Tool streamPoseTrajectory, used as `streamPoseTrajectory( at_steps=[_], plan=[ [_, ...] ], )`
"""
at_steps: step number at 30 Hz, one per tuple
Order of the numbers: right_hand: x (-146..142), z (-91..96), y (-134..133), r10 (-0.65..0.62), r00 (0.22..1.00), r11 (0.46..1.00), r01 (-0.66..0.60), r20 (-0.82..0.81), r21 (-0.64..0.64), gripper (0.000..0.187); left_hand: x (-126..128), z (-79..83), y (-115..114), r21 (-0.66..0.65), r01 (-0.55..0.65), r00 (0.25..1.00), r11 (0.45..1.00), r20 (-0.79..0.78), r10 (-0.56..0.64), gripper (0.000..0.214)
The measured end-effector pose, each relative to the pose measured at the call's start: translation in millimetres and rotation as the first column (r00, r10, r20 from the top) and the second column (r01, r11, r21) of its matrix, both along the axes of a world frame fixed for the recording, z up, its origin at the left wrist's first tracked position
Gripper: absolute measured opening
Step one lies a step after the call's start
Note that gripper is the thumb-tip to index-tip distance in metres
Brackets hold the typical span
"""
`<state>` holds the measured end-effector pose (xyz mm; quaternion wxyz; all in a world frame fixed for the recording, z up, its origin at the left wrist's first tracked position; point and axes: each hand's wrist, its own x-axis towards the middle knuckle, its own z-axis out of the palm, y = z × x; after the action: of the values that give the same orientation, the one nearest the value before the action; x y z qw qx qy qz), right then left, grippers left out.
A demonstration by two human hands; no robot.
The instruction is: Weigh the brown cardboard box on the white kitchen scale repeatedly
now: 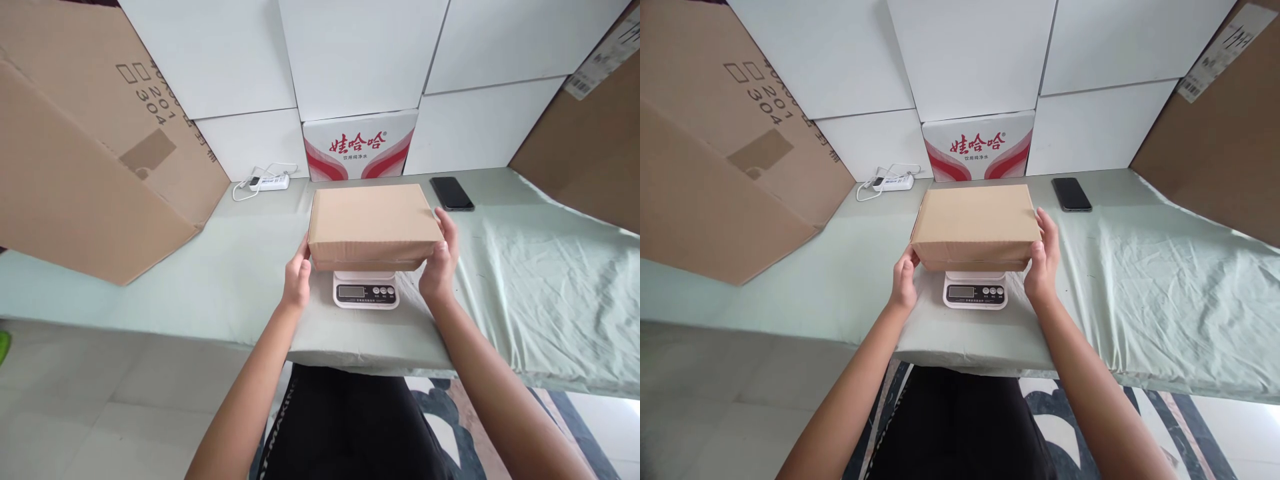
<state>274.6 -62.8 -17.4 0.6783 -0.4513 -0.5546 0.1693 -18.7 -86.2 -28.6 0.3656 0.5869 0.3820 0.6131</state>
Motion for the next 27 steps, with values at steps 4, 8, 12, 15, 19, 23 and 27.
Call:
streamPoseTrajectory(
  at_steps=[4, 8, 12, 15, 19, 23, 27],
  plan=[
    [0, 1.9, -7, -0.043, 0.996, 0.999, 0.041, 0.076, 0.029, 0.077, 3, 1.4, -2, 0.010, 0.031, 0.999, 0.999, -0.030, -0.031, 0.084],
    [0, 14.0, -8, -0.042, 0.995, 0.996, 0.034, 0.095, 0.080, 0.079, 4, 14.8, 1, 0.045, 0.043, 0.999, 0.998, 0.004, -0.043, 0.085],
    [1, 41.8, 21, 0.032, 0.996, 0.981, -0.048, 0.087, 0.191, 0.083, 2, 41.4, 32, 0.061, 0.013, 0.994, 0.998, 0.105, -0.020, 0.093],
    [3, 44.8, 67, 0.103, 0.990, 0.976, -0.119, 0.094, 0.185, 0.089, 6, 45.4, 72, 0.059, 0.058, 0.990, 0.997, 0.121, -0.065, 0.095],
    [12, 5.5, 124, 0.125, 0.990, 0.986, -0.132, 0.072, 0.104, 0.112, 15, 20.9, 111, 0.000, 0.123, 0.992, 0.992, 0.036, -0.123, 0.100],
    [23, -35.5, 145, 0.140, 0.987, 0.988, -0.145, 0.082, 0.058, 0.114, 20, -0.7, 119, -0.081, 0.140, 0.990, 0.987, 0.001, -0.140, 0.100],
    [26, -45.5, 148, 0.150, 0.987, 0.988, -0.152, 0.062, 0.028, 0.114, 20, -6.9, 122, -0.105, 0.136, 0.991, 0.985, 0.025, -0.135, 0.095]
  ],
)
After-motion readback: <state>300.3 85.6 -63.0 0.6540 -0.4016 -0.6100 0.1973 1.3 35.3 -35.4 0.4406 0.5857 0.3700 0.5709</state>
